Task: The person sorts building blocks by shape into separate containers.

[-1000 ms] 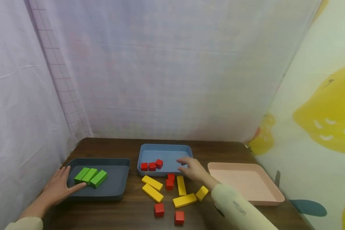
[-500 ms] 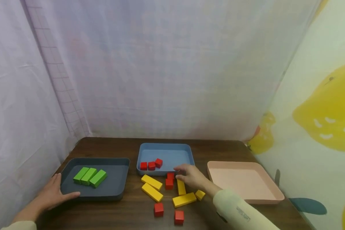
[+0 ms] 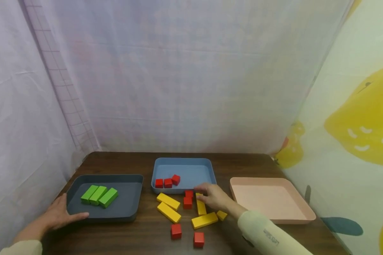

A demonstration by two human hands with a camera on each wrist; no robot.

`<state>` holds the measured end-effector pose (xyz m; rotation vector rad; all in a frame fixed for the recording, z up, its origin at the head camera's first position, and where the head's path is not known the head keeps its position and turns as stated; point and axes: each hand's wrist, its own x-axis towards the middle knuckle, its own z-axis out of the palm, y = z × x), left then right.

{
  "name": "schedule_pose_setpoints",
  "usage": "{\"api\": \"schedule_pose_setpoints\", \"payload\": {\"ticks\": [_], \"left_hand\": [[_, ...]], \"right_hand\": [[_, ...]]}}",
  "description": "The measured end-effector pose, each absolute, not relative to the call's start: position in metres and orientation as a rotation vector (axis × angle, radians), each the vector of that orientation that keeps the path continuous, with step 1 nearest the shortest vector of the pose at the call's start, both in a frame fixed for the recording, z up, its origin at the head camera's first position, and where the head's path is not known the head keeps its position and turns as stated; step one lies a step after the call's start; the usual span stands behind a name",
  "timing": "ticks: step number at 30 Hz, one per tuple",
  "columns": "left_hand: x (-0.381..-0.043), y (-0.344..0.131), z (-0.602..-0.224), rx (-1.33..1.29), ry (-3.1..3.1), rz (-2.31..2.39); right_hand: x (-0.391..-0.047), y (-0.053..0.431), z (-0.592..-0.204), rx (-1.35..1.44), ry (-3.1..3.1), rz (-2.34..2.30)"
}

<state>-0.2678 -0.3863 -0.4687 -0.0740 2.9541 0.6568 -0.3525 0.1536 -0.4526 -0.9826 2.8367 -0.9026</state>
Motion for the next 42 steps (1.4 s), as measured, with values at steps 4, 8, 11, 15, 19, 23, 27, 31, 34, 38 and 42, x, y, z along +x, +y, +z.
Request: {"api": "schedule_pose_setpoints", "payload": {"ticks": [4,8,11,15,19,23,27,31,34,38,42], "left_hand": [[-0.269,-0.384,-0.469,-0.064,2.977,0.647],[-0.269,-0.382,-0.471,-0.069,2.981,0.664],[-0.268,-0.379,-0.472,-0.083,2.964,0.682],[-0.271,-0.378,-0.472,-0.121,2.954,0.684],[-0.273,-0.378,-0.472,-0.145,2.954,0.661],[-0.272,-0.379,-0.473,-0.161,2.947,0.650],[-0.270,-0.380,-0.473,-0.171,2.943,0.650],[-0.269,-0.382,-0.473,-0.174,2.949,0.648],[-0.269,-0.382,-0.474,-0.182,2.953,0.647],[-0.270,-0.383,-0.476,-0.189,2.961,0.641],[-0.270,-0.384,-0.477,-0.175,2.981,0.630]], "right_hand": [[-0.353,0.152,-0.455,-1.006,2.845,-0.902],[-0.352,0.150,-0.460,-1.025,2.828,-0.894],[-0.352,0.148,-0.464,-1.044,2.820,-0.899],[-0.350,0.145,-0.468,-1.052,2.823,-0.902],[-0.348,0.142,-0.468,-1.008,2.823,-0.874],[-0.347,0.139,-0.468,-1.021,2.844,-0.830],[-0.347,0.136,-0.468,-1.084,2.881,-0.775],[-0.348,0.132,-0.469,-1.144,2.916,-0.720],[-0.349,0.129,-0.470,-1.183,2.927,-0.694],[-0.350,0.127,-0.471,-1.189,2.922,-0.668],[-0.350,0.125,-0.471,-1.157,2.914,-0.649]]}}
